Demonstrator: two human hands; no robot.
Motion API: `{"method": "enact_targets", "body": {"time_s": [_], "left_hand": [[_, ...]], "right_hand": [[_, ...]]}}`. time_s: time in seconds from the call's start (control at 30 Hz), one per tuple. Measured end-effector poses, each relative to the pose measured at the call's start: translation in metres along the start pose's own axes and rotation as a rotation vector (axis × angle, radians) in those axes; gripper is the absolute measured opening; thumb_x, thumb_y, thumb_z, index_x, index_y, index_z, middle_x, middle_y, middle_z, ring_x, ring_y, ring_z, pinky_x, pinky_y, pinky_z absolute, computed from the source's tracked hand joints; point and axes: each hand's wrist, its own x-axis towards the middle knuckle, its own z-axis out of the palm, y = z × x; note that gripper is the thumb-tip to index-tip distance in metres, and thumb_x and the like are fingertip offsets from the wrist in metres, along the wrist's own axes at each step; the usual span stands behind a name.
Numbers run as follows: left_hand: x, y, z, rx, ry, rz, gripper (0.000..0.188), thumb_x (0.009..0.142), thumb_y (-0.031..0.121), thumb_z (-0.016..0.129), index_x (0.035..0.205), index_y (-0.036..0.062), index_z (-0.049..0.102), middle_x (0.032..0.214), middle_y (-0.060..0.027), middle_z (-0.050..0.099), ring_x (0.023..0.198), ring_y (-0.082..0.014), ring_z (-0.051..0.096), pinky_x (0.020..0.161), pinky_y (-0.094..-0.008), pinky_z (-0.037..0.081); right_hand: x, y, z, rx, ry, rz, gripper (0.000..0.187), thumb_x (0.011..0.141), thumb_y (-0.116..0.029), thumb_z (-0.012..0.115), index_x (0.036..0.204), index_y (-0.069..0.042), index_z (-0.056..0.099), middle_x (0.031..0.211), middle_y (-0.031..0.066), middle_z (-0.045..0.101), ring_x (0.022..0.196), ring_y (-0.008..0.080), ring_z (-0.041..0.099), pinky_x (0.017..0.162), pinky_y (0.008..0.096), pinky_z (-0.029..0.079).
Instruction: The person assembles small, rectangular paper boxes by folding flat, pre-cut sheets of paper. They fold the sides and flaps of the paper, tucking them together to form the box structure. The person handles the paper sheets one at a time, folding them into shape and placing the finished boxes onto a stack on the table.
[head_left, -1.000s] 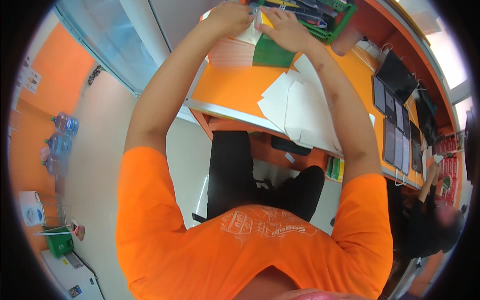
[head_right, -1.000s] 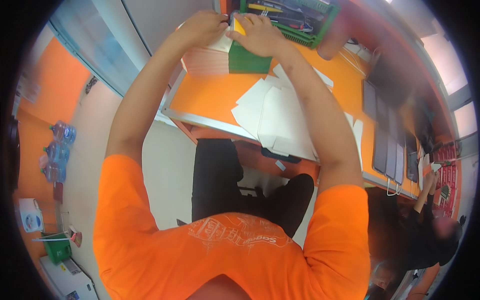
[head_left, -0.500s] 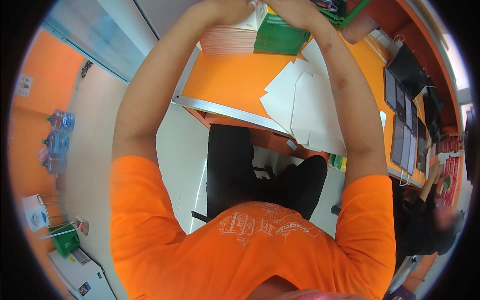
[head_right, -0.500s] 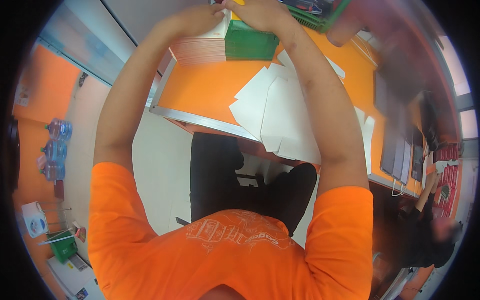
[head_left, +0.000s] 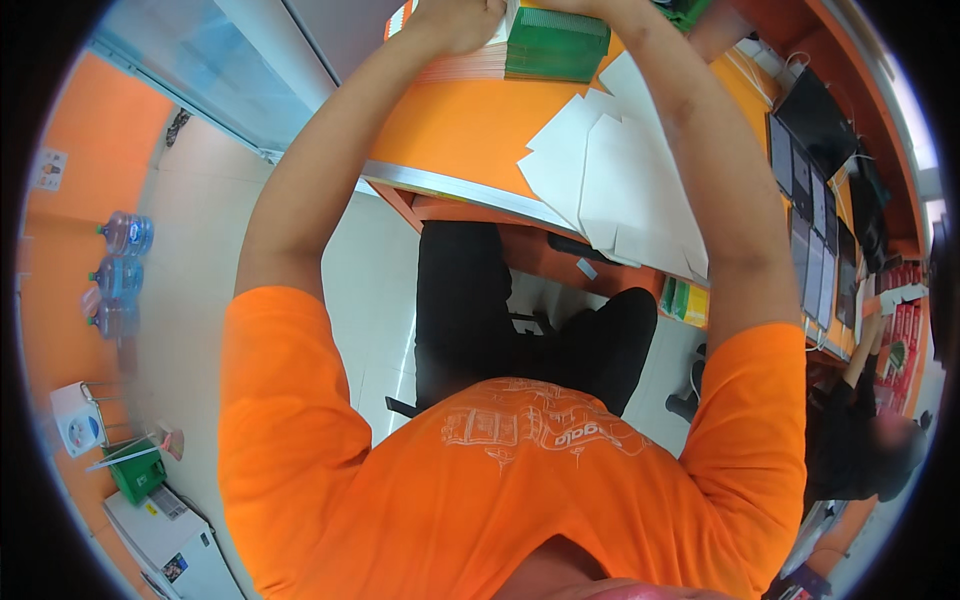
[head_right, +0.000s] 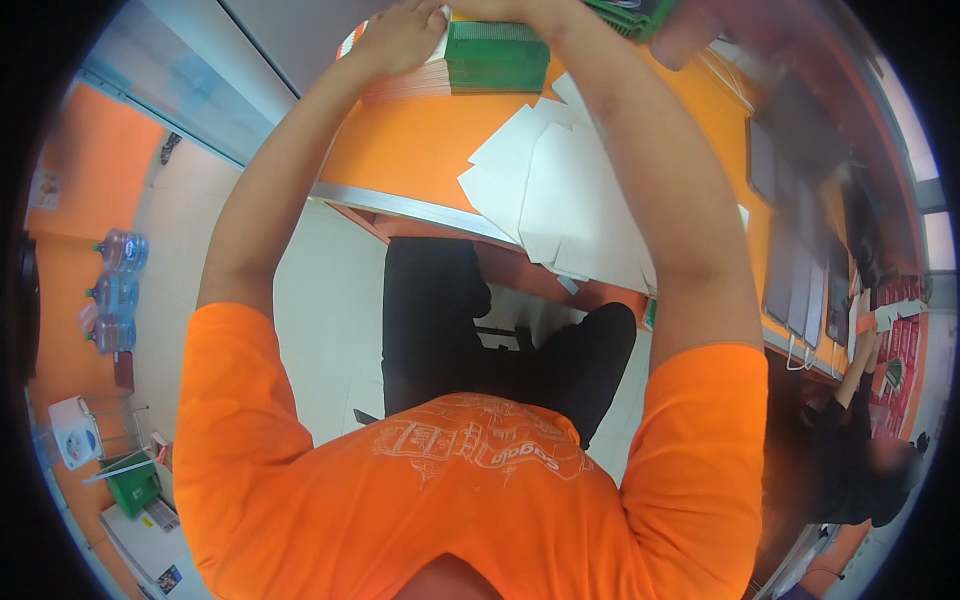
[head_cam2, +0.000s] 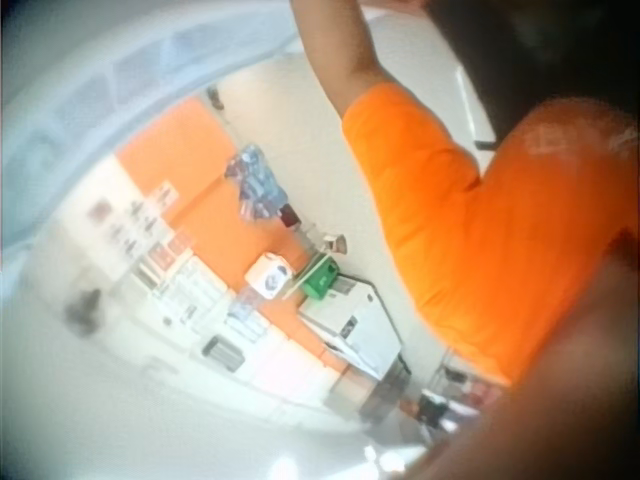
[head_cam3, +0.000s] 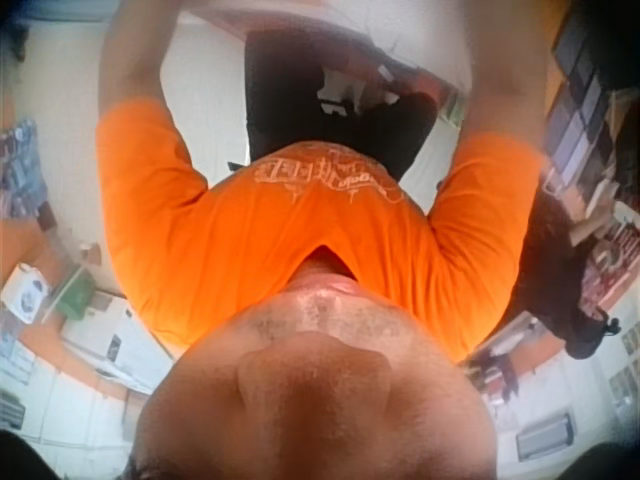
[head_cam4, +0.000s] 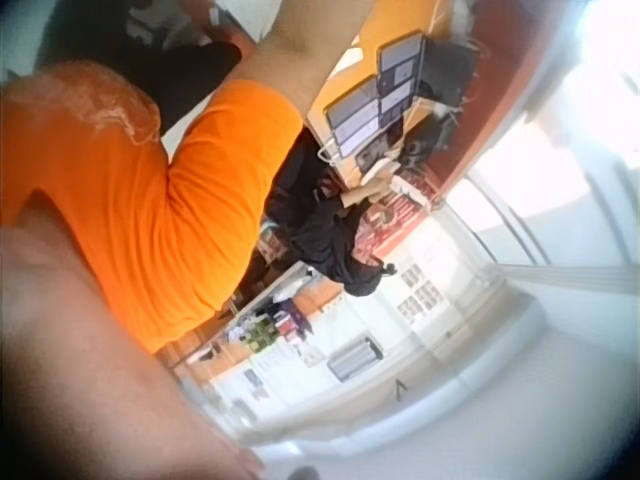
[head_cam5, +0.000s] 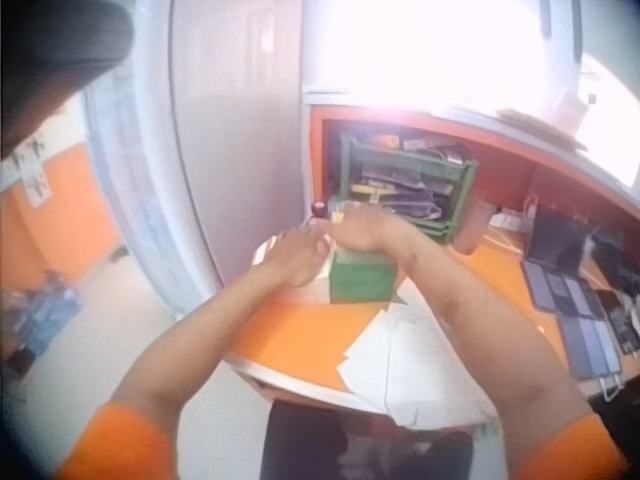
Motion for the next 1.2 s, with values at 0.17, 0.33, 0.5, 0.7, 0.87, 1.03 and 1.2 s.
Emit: {"method": "enact_targets", "body": {"time_s": [0.17,0.33,0.5,0.7,0.87,1.03,1.2], "left_hand": [[0.001,0.0,-0.006,0.037,-0.15,-0.122,0.045,0.103,0.034,0.034,0.132,0.0065,0.055,0.121,-0.0272,0.065,0.114,-0.0479,0.06,0.1,-0.0596,0.046],[0.017,-0.043,-0.005,-0.111,-0.162,0.156,0.047,0.104,0.037,0.036,0.132,0.0053,0.057,0.127,-0.0266,0.063,0.116,-0.047,0.06,0.101,-0.0547,0.047],[0.019,-0.034,-0.039,0.059,-0.447,0.032,0.054,0.105,0.045,0.039,0.132,0.0022,0.058,0.134,-0.0274,0.06,0.126,-0.0426,0.056,0.109,-0.049,0.041],[-0.005,-0.059,0.004,-0.275,-0.218,-0.006,0.064,0.106,0.053,0.033,0.144,0.005,0.049,0.141,-0.0282,0.055,0.133,-0.0435,0.05,0.114,-0.0482,0.037],[-0.01,-0.056,0.005,-0.325,-0.233,-0.003,0.063,0.107,0.051,0.031,0.148,0.005,0.043,0.144,-0.0273,0.053,0.134,-0.0413,0.049,0.115,-0.0464,0.036],[-0.006,-0.046,0.004,-0.355,-0.287,-0.08,0.062,0.105,0.05,0.035,0.143,0.0022,0.048,0.138,-0.0257,0.057,0.127,-0.0399,0.055,0.109,-0.0467,0.039],[0.005,-0.054,0.008,-0.139,-0.214,-0.136,0.054,0.105,0.045,0.042,0.136,0.0021,0.052,0.14,-0.0197,0.058,0.124,-0.0343,0.058,0.104,-0.044,0.043]], "right_hand": [[-0.031,-0.038,-0.005,-0.1,0.084,0.151,0.062,0.091,-0.052,0.052,0.125,-0.002,0.066,0.129,0.0273,0.063,0.12,0.0446,0.061,0.103,0.05,0.048],[-0.024,-0.038,-0.003,-0.025,0.104,0.166,0.059,0.093,-0.049,0.051,0.129,-0.004,0.065,0.138,0.0249,0.059,0.128,0.0438,0.055,0.109,0.0534,0.042],[-0.014,-0.026,0.006,-0.072,0.087,0.153,0.06,0.096,-0.051,0.047,0.133,-0.007,0.063,0.142,0.0233,0.057,0.132,0.0431,0.052,0.112,0.0533,0.039],[0.0,-0.013,0.0,-0.075,-0.027,0.037,0.063,0.098,-0.053,0.041,0.136,-0.006,0.06,0.142,0.0233,0.056,0.131,0.0414,0.053,0.113,0.049,0.038],[0.005,0.002,0.013,-0.115,-0.046,0.041,0.067,0.098,-0.054,0.038,0.128,0.0,0.064,0.138,0.0268,0.058,0.127,0.0411,0.055,0.108,0.0469,0.04],[-0.011,0.011,0.017,-0.035,0.105,-0.118,0.07,0.101,-0.056,0.035,0.121,0.002,0.067,0.13,0.0283,0.062,0.121,0.0421,0.058,0.105,0.0469,0.042],[-0.027,0.011,-0.004,0.496,0.538,0.021,0.064,0.101,-0.055,0.05,0.124,0.003,0.061,0.124,0.0232,0.067,0.117,0.0301,0.063,0.1,0.0397,0.047]]}}
